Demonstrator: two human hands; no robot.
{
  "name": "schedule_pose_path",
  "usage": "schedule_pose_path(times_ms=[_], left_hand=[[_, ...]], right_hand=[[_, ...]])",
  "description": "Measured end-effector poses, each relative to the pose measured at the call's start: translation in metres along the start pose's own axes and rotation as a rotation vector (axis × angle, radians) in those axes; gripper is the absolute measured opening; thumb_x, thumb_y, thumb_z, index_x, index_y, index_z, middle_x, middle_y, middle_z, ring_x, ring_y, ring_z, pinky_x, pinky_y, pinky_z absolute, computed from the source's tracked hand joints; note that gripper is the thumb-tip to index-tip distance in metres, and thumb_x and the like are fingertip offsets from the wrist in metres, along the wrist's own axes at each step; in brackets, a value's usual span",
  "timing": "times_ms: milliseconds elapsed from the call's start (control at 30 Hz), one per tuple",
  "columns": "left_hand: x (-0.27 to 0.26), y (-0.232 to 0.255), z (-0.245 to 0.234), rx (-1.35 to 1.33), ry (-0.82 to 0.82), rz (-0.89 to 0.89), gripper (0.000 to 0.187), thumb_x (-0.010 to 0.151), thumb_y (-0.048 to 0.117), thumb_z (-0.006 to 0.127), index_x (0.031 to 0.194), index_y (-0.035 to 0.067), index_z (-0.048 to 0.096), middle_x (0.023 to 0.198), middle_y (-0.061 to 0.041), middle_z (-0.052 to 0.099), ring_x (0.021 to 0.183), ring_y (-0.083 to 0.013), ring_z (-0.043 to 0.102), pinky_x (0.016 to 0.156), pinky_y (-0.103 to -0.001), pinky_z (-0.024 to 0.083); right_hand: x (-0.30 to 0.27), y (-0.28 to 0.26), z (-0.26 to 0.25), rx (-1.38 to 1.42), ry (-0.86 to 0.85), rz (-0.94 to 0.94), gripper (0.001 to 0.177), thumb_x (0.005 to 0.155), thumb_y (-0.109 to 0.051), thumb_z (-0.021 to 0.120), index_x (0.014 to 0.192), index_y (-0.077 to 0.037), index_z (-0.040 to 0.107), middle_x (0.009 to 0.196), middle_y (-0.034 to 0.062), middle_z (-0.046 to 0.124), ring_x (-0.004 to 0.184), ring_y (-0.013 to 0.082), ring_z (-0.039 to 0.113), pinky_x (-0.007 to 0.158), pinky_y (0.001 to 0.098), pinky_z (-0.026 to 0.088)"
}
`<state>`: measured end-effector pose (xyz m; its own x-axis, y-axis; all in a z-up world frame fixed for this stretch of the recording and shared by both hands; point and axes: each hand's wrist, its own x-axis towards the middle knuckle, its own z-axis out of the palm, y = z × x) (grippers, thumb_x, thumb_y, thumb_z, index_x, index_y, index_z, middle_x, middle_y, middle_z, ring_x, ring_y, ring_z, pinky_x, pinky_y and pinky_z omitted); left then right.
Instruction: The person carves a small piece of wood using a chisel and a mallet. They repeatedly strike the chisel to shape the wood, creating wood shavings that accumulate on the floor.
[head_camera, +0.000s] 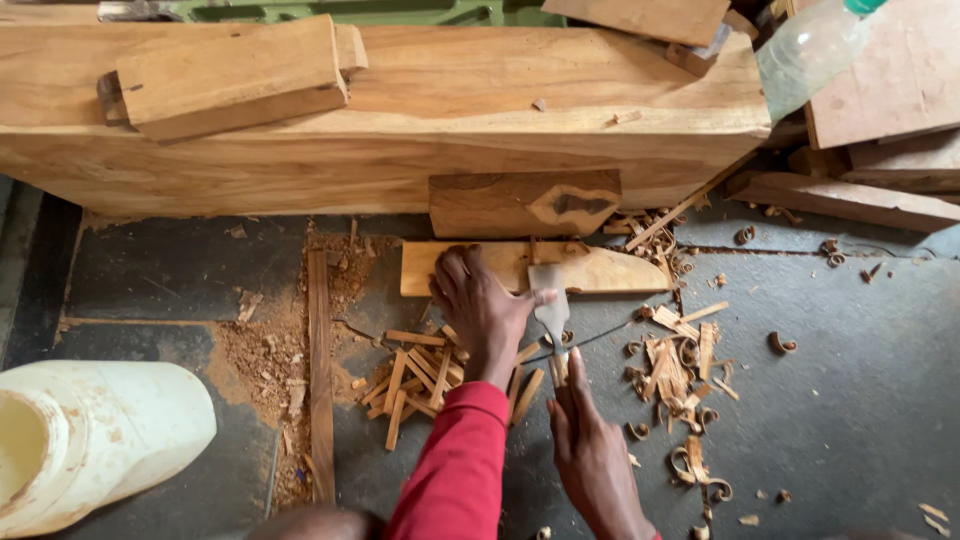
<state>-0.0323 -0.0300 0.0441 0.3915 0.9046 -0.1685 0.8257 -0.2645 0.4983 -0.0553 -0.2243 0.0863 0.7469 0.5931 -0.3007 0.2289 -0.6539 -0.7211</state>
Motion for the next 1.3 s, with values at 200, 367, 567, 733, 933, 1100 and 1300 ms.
schedule_pose_path(times_ms=[200,367,567,733,933,1100,1300], left_hand=[[0.021,0.002,0.008,0.002,0.193,0.05,0.148,0.032,0.069,0.097,0.146,-0.004,0.038,0.151,-0.031,0.039,0.141,-0.0434,0.031,0.119,-0.054,0.009],[0.029,0.009,0.0,-0.107,0.165,-0.057,0.136,0.039,0.065,0.097,0.139,-0.007,0.041,0.138,-0.03,0.046,0.138,-0.0449,0.035,0.123,-0.055,0.013],[0.022,-0.011,0.007,-0.166,0.232,0.128,0.105,0.052,0.058,0.096,0.13,0.0,0.054,0.131,-0.026,0.054,0.131,-0.0468,0.037,0.117,-0.058,0.016],[0.025,-0.045,0.017,-0.4,0.24,0.275,0.028,0.095,0.012,0.068,0.123,0.011,0.066,0.13,-0.014,0.063,0.128,-0.0334,0.057,0.114,-0.049,0.043],[0.01,-0.028,0.013,-0.259,0.082,0.533,0.046,0.088,-0.008,0.054,0.123,0.015,0.074,0.133,-0.012,0.063,0.123,-0.0321,0.061,0.111,-0.046,0.049],[0.024,-0.019,0.014,0.067,-0.073,0.776,0.058,0.088,-0.014,0.049,0.12,0.026,0.076,0.154,-0.018,0.049,0.139,-0.0411,0.045,0.109,-0.056,0.031],[0.032,-0.014,-0.002,0.051,-0.18,0.635,0.025,0.093,0.0,0.065,0.112,0.007,0.078,0.13,-0.016,0.07,0.114,-0.0278,0.069,0.104,-0.041,0.053]], right_hand=[[0.024,-0.01,0.006,-0.124,-0.054,0.161,0.076,0.099,-0.028,0.052,0.165,-0.025,0.015,0.094,0.026,0.077,0.069,0.0408,0.077,0.067,0.0515,0.063],[0.037,-0.011,0.024,-0.017,0.061,-0.064,0.074,0.1,-0.026,0.053,0.164,-0.021,0.015,0.101,0.0254,0.077,0.069,0.0397,0.077,0.064,0.0513,0.064],[0.026,-0.014,0.029,0.089,0.047,0.088,0.073,0.101,-0.024,0.055,0.164,-0.03,0.02,0.072,0.0206,0.072,0.05,0.0242,0.063,0.044,0.0434,0.052],[0.01,-0.009,0.011,0.544,0.136,0.108,0.075,0.097,-0.02,0.054,0.164,-0.034,0.023,0.058,0.0052,0.059,0.039,0.0138,0.053,0.03,0.0356,0.046],[-0.022,0.021,-0.04,0.62,0.189,0.163,0.074,0.098,-0.018,0.053,0.164,-0.028,0.022,0.057,0.005,0.056,0.04,0.0136,0.052,0.033,0.0318,0.041],[-0.044,0.036,-0.049,0.594,0.164,0.345,0.073,0.095,-0.02,0.058,0.161,-0.032,0.029,0.047,0.012,0.049,0.033,0.0207,0.049,0.03,0.0376,0.039],[-0.032,0.024,-0.053,0.503,0.072,0.517,0.071,0.098,-0.026,0.062,0.158,-0.041,0.028,0.054,0.0122,0.053,0.038,0.0217,0.048,0.035,0.0393,0.041]])
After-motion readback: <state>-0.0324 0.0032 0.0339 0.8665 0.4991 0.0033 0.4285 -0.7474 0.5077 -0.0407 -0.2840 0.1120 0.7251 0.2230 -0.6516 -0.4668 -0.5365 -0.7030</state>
